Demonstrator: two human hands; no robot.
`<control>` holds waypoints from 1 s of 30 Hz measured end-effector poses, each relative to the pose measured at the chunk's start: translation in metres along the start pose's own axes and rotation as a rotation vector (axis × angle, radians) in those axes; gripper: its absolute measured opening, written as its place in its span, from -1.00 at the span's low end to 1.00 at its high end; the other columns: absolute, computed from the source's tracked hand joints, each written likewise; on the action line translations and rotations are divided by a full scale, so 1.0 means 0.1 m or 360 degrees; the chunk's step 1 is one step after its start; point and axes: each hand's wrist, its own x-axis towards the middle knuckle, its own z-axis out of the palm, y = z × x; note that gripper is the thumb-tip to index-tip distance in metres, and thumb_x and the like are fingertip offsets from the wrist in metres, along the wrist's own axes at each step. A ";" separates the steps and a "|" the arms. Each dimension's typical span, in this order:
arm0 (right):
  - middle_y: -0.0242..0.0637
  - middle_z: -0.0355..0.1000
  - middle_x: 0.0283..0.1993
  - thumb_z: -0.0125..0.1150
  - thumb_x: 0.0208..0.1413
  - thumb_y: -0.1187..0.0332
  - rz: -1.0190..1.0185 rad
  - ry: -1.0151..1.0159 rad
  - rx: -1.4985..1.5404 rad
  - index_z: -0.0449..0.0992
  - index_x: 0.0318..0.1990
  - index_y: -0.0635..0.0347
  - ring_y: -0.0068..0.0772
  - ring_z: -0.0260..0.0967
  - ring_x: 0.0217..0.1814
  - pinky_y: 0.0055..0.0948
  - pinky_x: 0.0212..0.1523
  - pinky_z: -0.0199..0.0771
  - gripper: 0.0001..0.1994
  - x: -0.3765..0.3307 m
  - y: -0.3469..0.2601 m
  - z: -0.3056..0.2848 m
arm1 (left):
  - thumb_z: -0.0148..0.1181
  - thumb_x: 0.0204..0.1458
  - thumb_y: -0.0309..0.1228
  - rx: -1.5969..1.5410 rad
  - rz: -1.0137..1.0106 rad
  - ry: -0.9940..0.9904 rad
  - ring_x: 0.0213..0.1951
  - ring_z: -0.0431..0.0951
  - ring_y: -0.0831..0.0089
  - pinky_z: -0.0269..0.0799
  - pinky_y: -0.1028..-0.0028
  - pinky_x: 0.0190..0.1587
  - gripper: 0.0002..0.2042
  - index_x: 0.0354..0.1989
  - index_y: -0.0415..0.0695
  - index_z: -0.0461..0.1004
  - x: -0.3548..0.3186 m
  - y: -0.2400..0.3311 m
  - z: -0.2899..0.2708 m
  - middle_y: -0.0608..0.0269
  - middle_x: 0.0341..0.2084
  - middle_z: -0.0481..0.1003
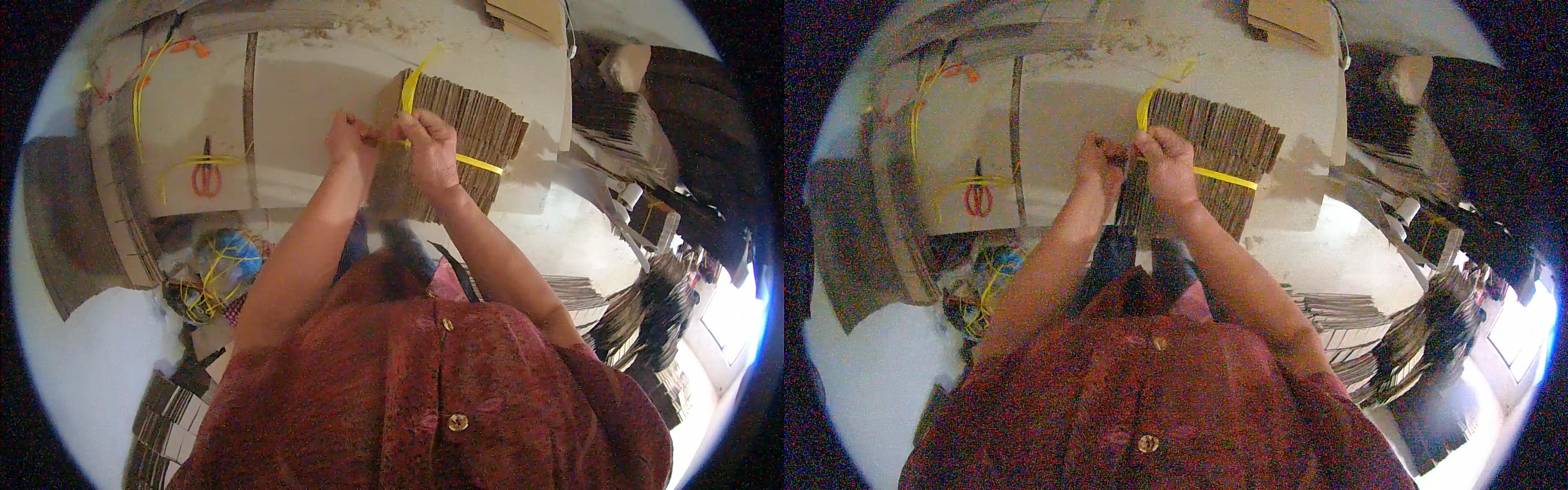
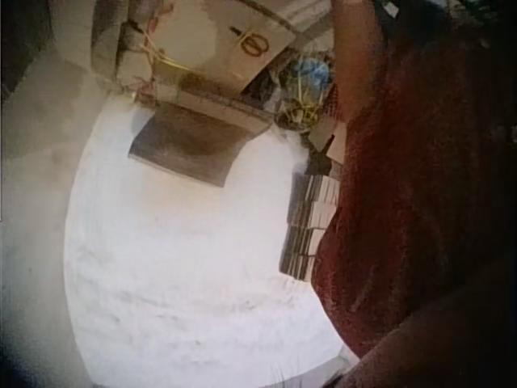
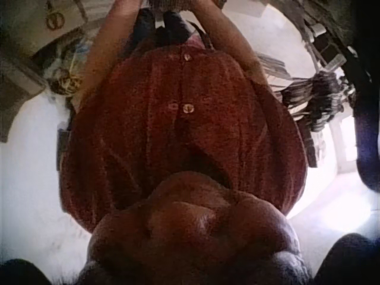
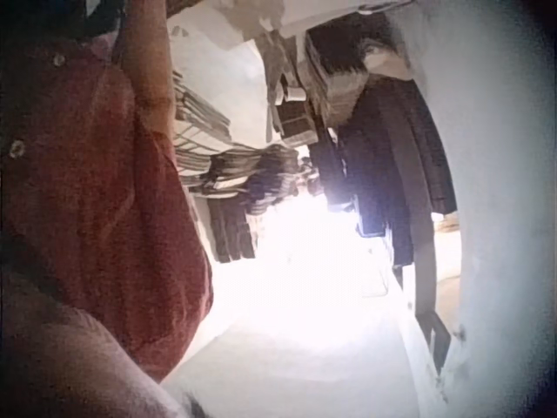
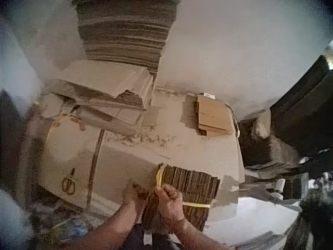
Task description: The person gathers flat cardboard pieces into a stack, aligns them, and secures the bundle with a yellow plastic strap. The person then lifts the tied bundle and places it on a nearby stack of similar bundles.
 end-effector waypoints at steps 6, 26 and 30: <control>-0.43 0.30 -0.60 0.02 0.06 0.39 0.0245 0.0035 0.0352 0.41 -0.55 0.25 -0.63 0.16 -0.54 -0.63 -0.46 0.17 -0.81 -0.03 0.04 0.11 | 0.20 -0.26 -0.27 0.0904 -0.0317 0.0218 -0.32 0.45 0.29 0.40 0.39 -0.26 -0.69 -0.33 -0.16 0.38 0.71 -0.66 0.11 0.13 -0.43 0.42; -0.36 0.29 -0.57 0.04 -0.03 0.45 -0.0493 0.0143 -0.0512 0.36 -0.53 0.23 -0.51 0.19 -0.54 -0.52 -0.49 0.24 -0.91 0.05 0.38 -0.17 | -0.16 0.09 -0.34 -0.1172 -0.0706 0.0288 -0.56 0.39 0.34 0.33 0.45 -0.49 -0.77 -0.45 -0.21 0.38 0.23 0.34 0.02 0.30 -0.62 0.39; -0.35 0.32 -0.56 0.03 -0.01 0.43 -0.0250 0.0082 -0.0153 0.39 -0.51 0.25 -0.52 0.21 -0.50 -0.51 -0.45 0.25 -0.89 0.10 0.11 -0.18 | -0.11 0.08 -0.32 -0.0095 0.0028 0.0012 -0.55 0.38 0.36 0.31 0.40 -0.49 -0.76 -0.51 -0.22 0.34 -0.29 0.74 -0.22 0.33 -0.65 0.36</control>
